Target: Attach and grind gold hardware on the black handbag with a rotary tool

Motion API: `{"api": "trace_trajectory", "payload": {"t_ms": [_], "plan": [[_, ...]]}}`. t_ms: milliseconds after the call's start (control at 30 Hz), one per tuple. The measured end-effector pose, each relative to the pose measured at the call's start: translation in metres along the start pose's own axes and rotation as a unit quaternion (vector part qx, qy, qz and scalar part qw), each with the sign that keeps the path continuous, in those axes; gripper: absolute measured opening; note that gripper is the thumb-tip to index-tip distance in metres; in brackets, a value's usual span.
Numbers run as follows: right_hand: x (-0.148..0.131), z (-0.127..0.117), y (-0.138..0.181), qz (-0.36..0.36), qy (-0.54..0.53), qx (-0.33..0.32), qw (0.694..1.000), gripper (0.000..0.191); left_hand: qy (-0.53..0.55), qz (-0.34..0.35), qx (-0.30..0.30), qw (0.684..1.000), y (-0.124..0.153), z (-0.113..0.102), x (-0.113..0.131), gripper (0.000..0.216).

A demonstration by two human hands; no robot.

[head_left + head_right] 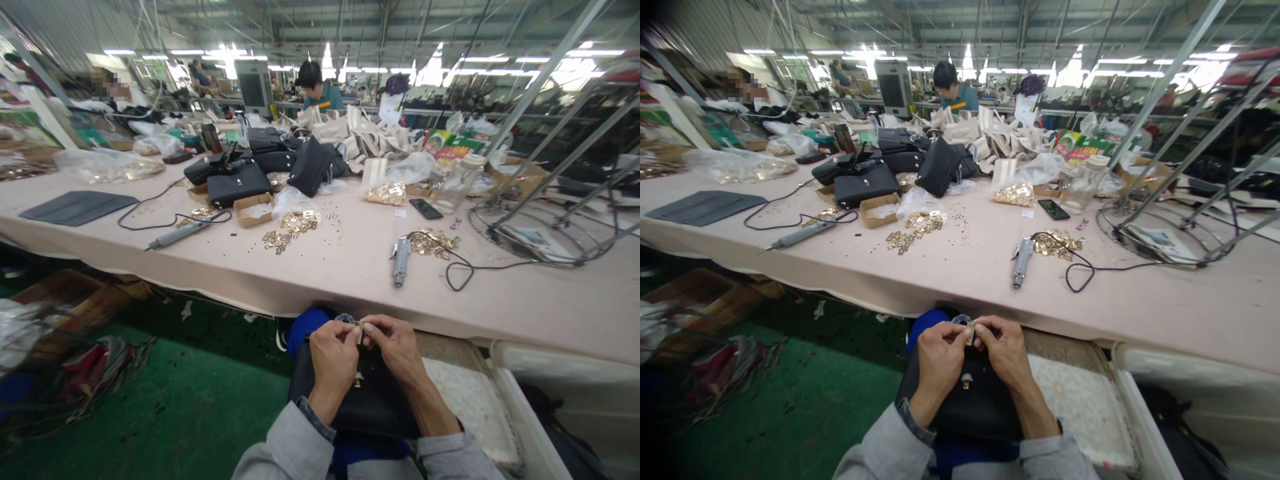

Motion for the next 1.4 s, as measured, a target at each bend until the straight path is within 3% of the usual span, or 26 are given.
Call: {"api": "trace_trajectory", "payload": {"t_ms": [200,367,567,800,1400], "plan": [[0.000,0.002,0.000,-0.003,-0.011,0.004,1.000,0.026,-0.108,0.148,0.073,0.980,0.011,0.009,-0.001,0.026],[-0.002,0.002,-0.001,-0.013,0.021,0.035,0.999,0.021,-0.178,0.210,0.081,0.958,0.022,0.017,-0.001,0.016],[0.004,0.001,-0.001,-0.017,0.038,0.039,0.998,0.020,-0.230,0.243,0.120,0.935,0.022,0.025,-0.007,0.013],[0.003,0.002,-0.001,-0.024,0.056,0.031,0.998,0.019,-0.308,0.282,0.202,0.886,0.022,0.038,-0.011,0.017],[0.005,0.004,0.000,-0.030,0.008,0.023,0.999,0.021,-0.304,0.300,0.225,0.876,0.025,0.040,-0.013,0.018]]}}
Point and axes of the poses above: each hand's wrist, its own y-axis away from the middle knuckle, its own z-axis out of the palm, x = y × z, the point moved 1 cm from there along -y, towards the middle knuckle, and after that the axes turned 12 degrees about -y, right-handed, at the moved point
